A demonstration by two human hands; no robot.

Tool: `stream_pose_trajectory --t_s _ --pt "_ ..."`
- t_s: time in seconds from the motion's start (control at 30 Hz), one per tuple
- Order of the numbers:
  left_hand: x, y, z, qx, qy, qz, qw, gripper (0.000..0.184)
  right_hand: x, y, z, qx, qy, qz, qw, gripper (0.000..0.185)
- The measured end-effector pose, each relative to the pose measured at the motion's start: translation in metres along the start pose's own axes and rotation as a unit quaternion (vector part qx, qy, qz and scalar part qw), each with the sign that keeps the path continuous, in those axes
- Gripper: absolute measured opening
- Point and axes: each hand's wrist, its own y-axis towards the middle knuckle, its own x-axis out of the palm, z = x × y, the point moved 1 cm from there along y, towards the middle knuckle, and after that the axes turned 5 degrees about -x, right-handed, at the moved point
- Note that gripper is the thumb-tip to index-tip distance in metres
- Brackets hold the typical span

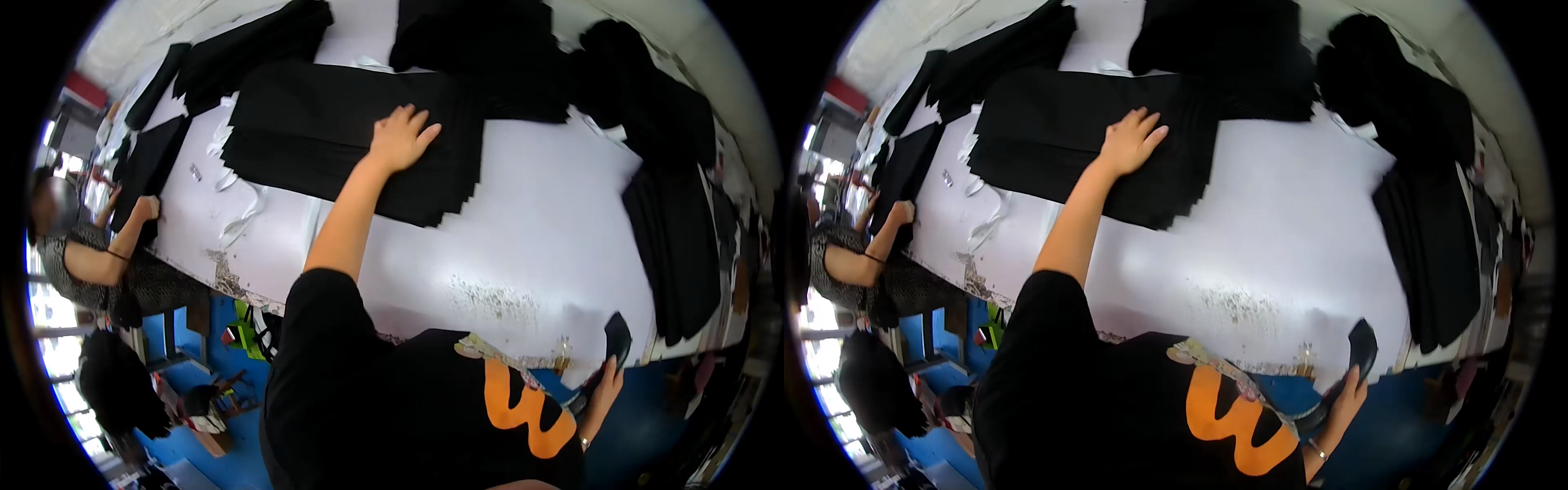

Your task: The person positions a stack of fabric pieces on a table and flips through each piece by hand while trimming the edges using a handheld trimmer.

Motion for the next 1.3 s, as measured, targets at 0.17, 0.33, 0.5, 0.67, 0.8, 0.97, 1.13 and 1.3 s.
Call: stream_pose_trajectory --t_s 0.17,0.33,0.5,0.67,0.8,0.97,1.13,1.3 --pt "0.013 -0.067 0.146 0.149 0.009 0.047 0.988 0.049 -0.02 0.001 -0.008 -0.025 -0.029 -0.038 0.999 0.031" --pt "0.053 -0.077 0.323 0.236 -0.188 -0.14 0.943 0.033 -0.059 0.013 0.027 -0.013 0.074 -0.025 0.997 0.032" --pt "0.141 -0.024 0.483 0.414 -0.172 -0.066 0.891 0.039 -0.108 0.039 0.053 0.012 0.059 -0.029 0.998 0.031" --pt "0.242 0.021 0.629 0.511 -0.099 -0.036 0.853 0.057 -0.16 0.086 0.086 0.017 0.086 -0.009 0.996 0.037" --pt "0.3 0.048 0.673 0.501 -0.019 -0.041 0.864 0.081 -0.199 0.122 0.103 0.057 0.109 -0.001 0.992 0.039" --pt "0.274 0.064 0.675 0.559 0.061 -0.096 0.821 0.073 -0.222 0.151 0.127 0.083 0.173 0.043 0.98 0.034" --pt "0.292 0.067 0.671 0.563 0.075 -0.04 0.822 0.067 -0.228 0.151 0.12 0.035 0.181 0.112 0.976 0.033" --pt "0.272 0.085 0.672 0.536 0.058 -0.094 0.837 0.024 -0.224 0.125 0.112 -0.007 0.184 0.118 0.976 0.031"
